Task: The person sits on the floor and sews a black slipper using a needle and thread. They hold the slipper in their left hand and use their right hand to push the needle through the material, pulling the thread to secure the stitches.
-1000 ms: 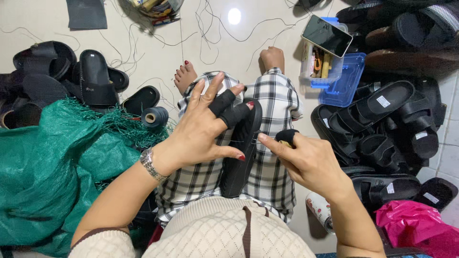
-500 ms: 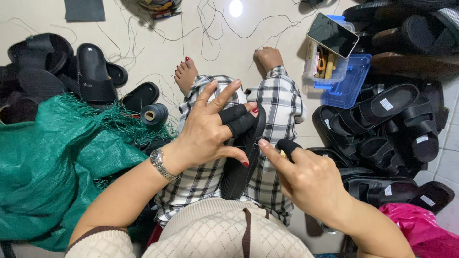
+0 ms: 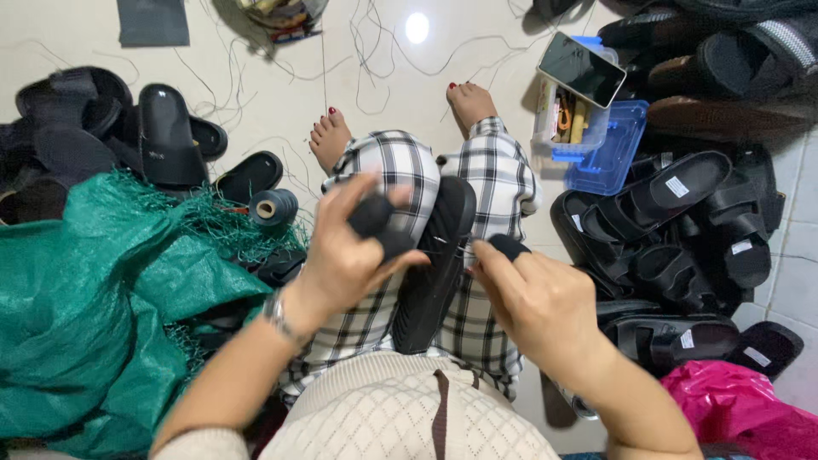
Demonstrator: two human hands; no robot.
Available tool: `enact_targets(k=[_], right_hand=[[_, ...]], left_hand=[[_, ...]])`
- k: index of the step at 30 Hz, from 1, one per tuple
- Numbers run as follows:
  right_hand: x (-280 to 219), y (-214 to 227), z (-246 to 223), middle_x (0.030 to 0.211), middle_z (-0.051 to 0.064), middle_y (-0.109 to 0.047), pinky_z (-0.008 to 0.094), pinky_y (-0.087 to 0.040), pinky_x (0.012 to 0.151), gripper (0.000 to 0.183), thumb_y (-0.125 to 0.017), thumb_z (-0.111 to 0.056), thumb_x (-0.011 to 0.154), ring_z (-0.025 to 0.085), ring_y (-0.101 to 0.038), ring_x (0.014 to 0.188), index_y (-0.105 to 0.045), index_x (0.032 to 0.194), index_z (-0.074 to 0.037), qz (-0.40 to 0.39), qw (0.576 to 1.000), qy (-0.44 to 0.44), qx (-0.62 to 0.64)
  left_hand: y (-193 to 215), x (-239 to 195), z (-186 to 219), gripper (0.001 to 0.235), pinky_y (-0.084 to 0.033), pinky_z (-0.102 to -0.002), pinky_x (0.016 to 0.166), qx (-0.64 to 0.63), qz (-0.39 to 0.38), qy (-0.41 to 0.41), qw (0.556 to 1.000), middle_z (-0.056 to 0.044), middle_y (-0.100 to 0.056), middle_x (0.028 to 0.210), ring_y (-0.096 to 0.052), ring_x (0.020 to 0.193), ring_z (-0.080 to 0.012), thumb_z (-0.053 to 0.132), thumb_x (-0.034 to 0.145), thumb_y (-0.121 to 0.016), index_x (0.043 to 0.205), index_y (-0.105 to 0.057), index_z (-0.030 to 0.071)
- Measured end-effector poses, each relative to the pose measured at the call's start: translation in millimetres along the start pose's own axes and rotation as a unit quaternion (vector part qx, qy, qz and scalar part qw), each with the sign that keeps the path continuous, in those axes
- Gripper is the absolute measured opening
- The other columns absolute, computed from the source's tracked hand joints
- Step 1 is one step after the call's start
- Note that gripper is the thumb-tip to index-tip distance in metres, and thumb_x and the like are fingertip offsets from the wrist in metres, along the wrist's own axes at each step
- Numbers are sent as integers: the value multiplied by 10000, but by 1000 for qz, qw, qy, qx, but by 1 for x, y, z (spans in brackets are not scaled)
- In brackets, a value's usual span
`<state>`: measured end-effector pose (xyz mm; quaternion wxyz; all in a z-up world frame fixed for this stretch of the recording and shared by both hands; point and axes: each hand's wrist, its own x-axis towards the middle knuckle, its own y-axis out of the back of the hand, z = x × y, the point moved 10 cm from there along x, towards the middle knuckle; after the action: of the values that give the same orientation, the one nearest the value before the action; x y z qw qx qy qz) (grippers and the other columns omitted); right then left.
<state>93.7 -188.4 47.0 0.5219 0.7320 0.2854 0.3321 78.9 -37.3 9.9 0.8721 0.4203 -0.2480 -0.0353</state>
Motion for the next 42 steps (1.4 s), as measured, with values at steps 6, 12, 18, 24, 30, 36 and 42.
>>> enact_targets(k=[6,12,18,24,30,36,42], right_hand=[[-6,-19,4,644,-12,-453,328,-468,548,88,-548,-219,938,215,-566,580,-614,989,-191,17,998,-14,-55],[-5,-17,8,600,-37,-455,263,-493,518,118,-671,-170,911,164,-581,543,-664,1026,-196,22,1000,-2,10],[-13,-4,-12,618,-27,-424,304,-480,491,265,-549,-162,923,178,-529,543,-631,1157,-252,4,992,22,-122],[-53,-4,13,684,-37,-451,397,-448,358,806,-640,-113,750,204,-560,483,-448,1480,-396,-267,953,-70,-126],[-66,-8,45,671,35,-532,340,-467,573,635,-694,-353,871,191,-572,551,-524,1456,-177,-197,951,-171,168],[-55,-26,60,1048,135,-701,162,-392,555,602,-867,-75,748,32,-422,572,-512,1234,-45,143,859,-292,396],[-43,-20,47,947,51,-721,385,-458,576,202,-754,-147,877,251,-571,681,-673,1057,-103,41,989,-116,75]], left_hand=[[-10,-25,8,272,-555,-331,666,-676,16,225,702,-240,-678,1245,-677,692,-182,229,954,-688,959,-733,-39],[-35,-43,-24,163,-510,-215,394,-415,33,406,814,-85,-682,497,-665,450,-117,139,832,-816,955,-781,38],[-23,-43,23,451,-499,-426,538,-2,91,149,985,-142,-562,681,-626,632,-340,417,762,-908,775,-674,33],[0,-12,30,478,-509,-457,1047,-102,78,171,977,-218,-437,1261,-563,1170,-385,256,908,-806,1198,-518,7],[-10,-34,-13,571,-621,-192,625,-363,38,395,843,-26,-579,986,-479,713,-77,152,750,-893,1214,-564,103],[12,-15,-6,776,-490,-354,821,-144,9,259,955,-109,-473,1198,-498,914,-207,374,753,-910,1361,-505,113],[0,-7,20,681,-565,-458,886,-41,1,164,986,-177,-535,1245,-605,1136,-360,399,824,-867,1315,-540,59]])
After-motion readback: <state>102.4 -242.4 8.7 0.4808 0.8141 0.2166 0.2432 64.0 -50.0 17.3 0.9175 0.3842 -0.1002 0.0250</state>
